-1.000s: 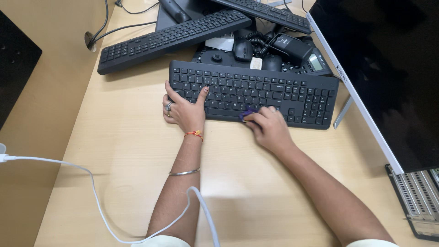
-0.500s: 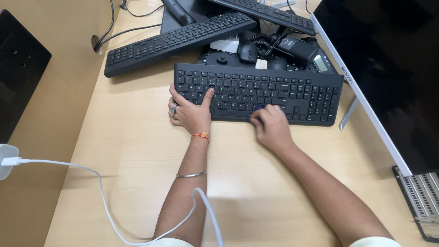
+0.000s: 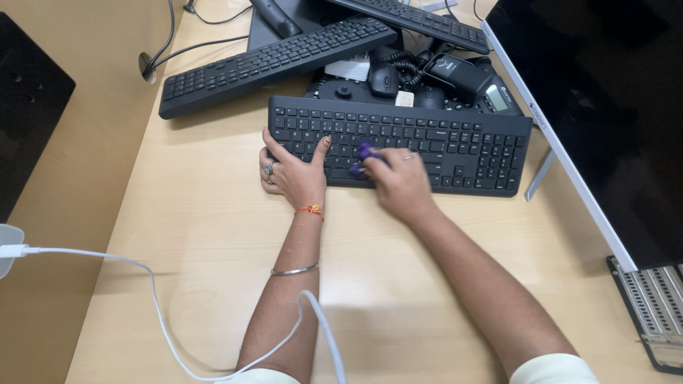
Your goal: The person cleans a keyboard by hand using a cloth, wiping the keys, the sides, and the bottom surface.
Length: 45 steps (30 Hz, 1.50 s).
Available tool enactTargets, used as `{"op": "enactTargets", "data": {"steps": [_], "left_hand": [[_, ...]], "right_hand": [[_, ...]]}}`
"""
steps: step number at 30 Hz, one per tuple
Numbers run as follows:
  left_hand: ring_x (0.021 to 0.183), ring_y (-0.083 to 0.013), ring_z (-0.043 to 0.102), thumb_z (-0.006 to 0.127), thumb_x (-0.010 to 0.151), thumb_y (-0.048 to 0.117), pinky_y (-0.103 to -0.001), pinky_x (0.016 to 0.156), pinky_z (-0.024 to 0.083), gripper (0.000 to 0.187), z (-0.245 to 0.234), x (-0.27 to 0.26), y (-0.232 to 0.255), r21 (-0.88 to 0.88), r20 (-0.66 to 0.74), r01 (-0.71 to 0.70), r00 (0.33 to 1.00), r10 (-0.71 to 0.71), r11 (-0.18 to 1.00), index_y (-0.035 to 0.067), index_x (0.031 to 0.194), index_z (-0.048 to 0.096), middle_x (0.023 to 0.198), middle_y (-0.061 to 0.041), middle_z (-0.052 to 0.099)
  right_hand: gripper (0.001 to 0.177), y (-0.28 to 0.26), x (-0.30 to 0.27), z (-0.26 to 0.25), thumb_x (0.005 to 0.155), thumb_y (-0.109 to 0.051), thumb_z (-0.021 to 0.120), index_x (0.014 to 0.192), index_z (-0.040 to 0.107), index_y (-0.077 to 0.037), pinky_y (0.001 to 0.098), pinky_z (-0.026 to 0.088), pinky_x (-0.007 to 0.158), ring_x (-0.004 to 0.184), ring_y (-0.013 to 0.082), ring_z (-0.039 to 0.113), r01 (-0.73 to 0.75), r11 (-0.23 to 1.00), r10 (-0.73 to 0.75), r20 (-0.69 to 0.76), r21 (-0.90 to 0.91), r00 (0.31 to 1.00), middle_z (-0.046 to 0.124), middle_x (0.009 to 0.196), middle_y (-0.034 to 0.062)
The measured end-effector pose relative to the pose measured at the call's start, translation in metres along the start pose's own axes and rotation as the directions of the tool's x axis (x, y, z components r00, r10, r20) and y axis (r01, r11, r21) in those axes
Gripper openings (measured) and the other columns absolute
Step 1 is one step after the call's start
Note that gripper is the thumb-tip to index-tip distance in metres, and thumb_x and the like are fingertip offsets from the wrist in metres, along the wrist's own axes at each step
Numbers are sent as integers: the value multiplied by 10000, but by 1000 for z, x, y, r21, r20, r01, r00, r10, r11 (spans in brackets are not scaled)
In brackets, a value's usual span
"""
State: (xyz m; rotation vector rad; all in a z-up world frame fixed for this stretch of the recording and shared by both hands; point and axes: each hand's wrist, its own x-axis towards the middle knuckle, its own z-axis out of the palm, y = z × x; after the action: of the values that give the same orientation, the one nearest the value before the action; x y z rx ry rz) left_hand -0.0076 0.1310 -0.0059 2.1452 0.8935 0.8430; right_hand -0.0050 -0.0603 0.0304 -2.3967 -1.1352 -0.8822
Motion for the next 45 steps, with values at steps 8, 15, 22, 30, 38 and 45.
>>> {"op": "enactTargets", "data": {"steps": [8, 15, 22, 30, 38, 45], "left_hand": [[1498, -342, 237, 705, 782, 793, -572, 1191, 152, 1252, 5, 0, -1, 64, 28, -70, 997, 68, 995, 45, 1607, 134, 1637, -156, 268], [1472, -358, 283, 707, 780, 789, -579, 1187, 158, 1247, 7, 0, -2, 57, 45, -41, 998, 39, 997, 55, 1611, 136, 1626, -167, 289], [1451, -391, 298, 756, 772, 780, -610, 1163, 159, 1240, 7, 1, -4, 18, 3, -59, 998, 59, 998, 66, 1603, 174, 1598, -193, 319], [1408, -375, 384, 839, 725, 633, -613, 1148, 188, 1092, -5, 3, 4, -112, -4, 43, 999, -44, 993, 134, 1540, 310, 1509, -145, 443], [1372, -352, 418, 717, 900, 566, -617, 1142, 152, 837, -1, 4, 0, -194, -55, 48, 997, -59, 980, 119, 1512, 361, 1475, -145, 491], [1317, -283, 484, 561, 980, 522, -574, 1170, 147, 558, -1, 6, -1, -384, -51, 98, 990, -128, 918, 166, 1406, 500, 1383, -71, 587]], "right_hand": [[207, 137, -85, -60, 1019, -72, 677, 1224, 709, -79, 487, 429, 955, 1132, 375, 554, -509, 782, 408, -322, -359, 854, 612, 1219, 174], [306, 122, -81, -43, 1069, -78, 581, 1374, 591, -44, 539, 349, 1031, 1206, 390, 437, -720, 645, 631, -355, -255, 690, 493, 1317, 234], [397, 7, -32, -8, 911, -16, 598, 1298, 633, -100, 520, 369, 1026, 1182, 397, 485, -244, 970, 244, 42, 8, 969, 560, 1295, 230], [494, 72, -48, -17, 948, 19, 574, 1399, 562, -182, 502, 380, 1051, 1254, 406, 425, -651, 749, 637, -137, -122, 759, 465, 1400, 268], [480, 156, -110, -39, 991, -304, 673, 1367, 554, -31, 388, 462, 987, 1116, 267, 629, -833, 391, 910, -301, 392, 286, 659, 1222, 142], [514, 159, -105, -51, 948, -411, 677, 1204, 673, 35, 295, 537, 840, 920, 143, 666, -486, 129, 983, -49, 864, 175, 700, 1066, 65]]}}
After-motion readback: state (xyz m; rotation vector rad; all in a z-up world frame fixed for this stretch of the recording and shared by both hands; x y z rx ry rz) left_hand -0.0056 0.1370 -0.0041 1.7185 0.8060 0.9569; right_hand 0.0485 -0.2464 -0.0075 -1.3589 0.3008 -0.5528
